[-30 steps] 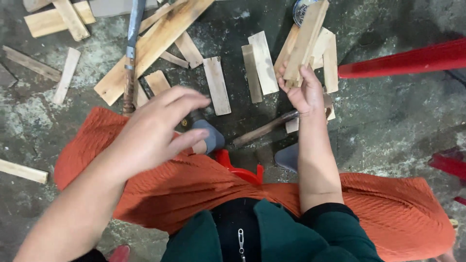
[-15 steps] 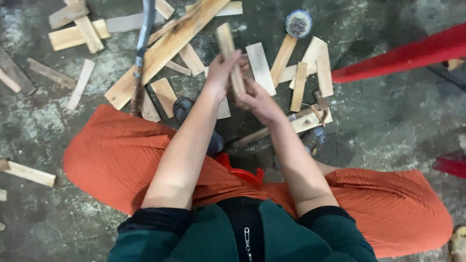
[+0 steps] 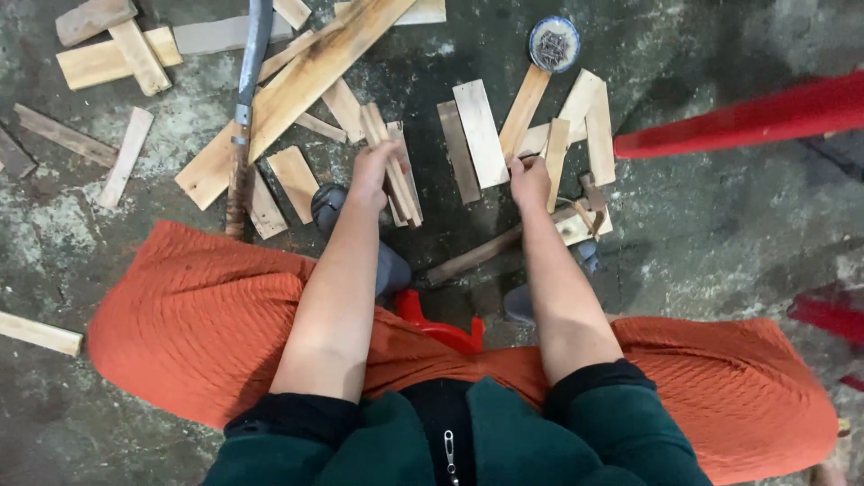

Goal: Sorting and aligning wooden slats to assemble a component, followed by hammering them together.

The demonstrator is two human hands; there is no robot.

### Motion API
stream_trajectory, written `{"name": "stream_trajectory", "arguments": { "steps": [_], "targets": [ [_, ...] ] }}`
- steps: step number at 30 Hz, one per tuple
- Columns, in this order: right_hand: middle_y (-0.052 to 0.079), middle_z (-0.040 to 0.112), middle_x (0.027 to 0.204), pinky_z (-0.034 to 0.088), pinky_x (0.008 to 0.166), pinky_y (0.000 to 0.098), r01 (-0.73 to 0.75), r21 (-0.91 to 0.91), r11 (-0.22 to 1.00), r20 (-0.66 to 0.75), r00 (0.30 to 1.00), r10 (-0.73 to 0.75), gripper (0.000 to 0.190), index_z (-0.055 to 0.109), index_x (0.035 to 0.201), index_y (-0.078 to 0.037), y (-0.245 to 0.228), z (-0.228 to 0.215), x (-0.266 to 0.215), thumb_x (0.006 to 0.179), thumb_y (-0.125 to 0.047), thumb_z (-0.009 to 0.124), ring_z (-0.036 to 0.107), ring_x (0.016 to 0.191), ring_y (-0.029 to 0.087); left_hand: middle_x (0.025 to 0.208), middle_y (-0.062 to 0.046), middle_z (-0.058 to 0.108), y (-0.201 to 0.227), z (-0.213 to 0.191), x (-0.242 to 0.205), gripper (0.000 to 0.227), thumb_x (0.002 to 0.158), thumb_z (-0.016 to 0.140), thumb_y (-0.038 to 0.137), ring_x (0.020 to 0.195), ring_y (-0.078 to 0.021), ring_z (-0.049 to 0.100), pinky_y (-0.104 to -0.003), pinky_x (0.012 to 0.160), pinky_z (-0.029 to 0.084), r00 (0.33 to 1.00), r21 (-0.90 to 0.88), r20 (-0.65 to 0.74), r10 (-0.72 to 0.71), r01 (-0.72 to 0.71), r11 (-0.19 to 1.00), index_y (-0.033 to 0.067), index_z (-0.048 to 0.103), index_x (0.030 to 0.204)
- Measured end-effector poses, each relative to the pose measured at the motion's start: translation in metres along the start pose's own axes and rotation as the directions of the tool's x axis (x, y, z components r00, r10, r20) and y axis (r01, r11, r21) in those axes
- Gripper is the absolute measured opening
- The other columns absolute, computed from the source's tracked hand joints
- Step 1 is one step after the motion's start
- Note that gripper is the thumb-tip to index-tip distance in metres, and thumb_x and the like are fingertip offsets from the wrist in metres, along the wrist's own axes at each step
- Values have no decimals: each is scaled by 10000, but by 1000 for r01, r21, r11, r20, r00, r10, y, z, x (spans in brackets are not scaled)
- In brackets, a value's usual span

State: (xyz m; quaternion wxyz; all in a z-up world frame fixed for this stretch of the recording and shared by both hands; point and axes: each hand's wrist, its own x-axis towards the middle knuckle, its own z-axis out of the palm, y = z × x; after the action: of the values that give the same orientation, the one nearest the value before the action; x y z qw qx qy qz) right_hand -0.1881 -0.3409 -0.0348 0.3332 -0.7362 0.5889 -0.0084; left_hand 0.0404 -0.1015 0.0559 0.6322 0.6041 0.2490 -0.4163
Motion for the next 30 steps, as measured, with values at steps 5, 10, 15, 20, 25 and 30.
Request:
{"name": "stream_trajectory", "arguments": {
  "steps": [5, 10, 15, 20, 25, 30],
  "targets": [
    [125, 720, 1138, 543, 973, 491, -155, -41, 987, 137, 978, 160, 509, 604, 1197, -160, -19, 7, 35, 912, -566, 716, 676, 1152, 362, 948, -125, 706, 0, 10, -8, 584, 750, 913, 296, 795, -279, 768, -424, 726, 680, 994, 18, 82, -77, 75, 997, 77, 583, 1179],
    [235, 691, 1178, 516, 1012, 539, -249, 54, 967, 179, 955, 236, 695, 628, 1230, -8, 7, 39, 50, 716, -401, 881, 650, 1175, 424, 1317, -238, 582, 30, 19, -40, 1035, 864, 680, 703, 1108, -318, 693, -443, 996, 591, 958, -12, 215, -188, 195, 981, 3, 323, 1537],
    [145, 690, 816, 571, 551, 371, -318, 337, 886, 224, 941, 253, 405, 694, 1086, -11, -26, 17, 9, 776, -243, 809, 692, 711, 252, 1586, -295, 360, 59, 39, -84, 1142, 868, 532, 767, 1380, -400, 517, -504, 1170, 437, 953, -2, 215, -212, 218, 976, -7, 153, 1617],
    [38, 559, 686, 542, 461, 213, -277, 549, 788, 242, 956, 167, 185, 680, 971, -39, -34, -16, -32, 844, -164, 730, 598, 569, 106, 1597, -253, 370, 27, 30, -34, 1218, 808, 530, 856, 1342, -405, 552, -525, 1134, 482, 960, -7, 221, -169, 175, 985, 54, 143, 1638],
    [98, 607, 783, 502, 593, 316, 143, 477, 867, 190, 947, -261, 172, 753, 1042, -47, -36, -36, -75, 882, -106, 770, 574, 811, 151, 1568, -260, 389, 25, 38, -46, 1177, 816, 509, 830, 1326, -422, 555, -532, 1111, 503, 944, -120, 308, -122, 166, 979, 120, 102, 1662],
    [185, 672, 801, 537, 686, 480, 524, 122, 843, 197, 819, -538, 254, 739, 1048, -13, -96, -65, -134, 850, -162, 795, 691, 821, 391, 1456, -275, 514, 11, 46, -32, 1096, 807, 649, 752, 1269, -428, 599, -531, 1020, 553, 940, -117, 338, -47, 92, 989, 116, 260, 1611]
  ]
}}
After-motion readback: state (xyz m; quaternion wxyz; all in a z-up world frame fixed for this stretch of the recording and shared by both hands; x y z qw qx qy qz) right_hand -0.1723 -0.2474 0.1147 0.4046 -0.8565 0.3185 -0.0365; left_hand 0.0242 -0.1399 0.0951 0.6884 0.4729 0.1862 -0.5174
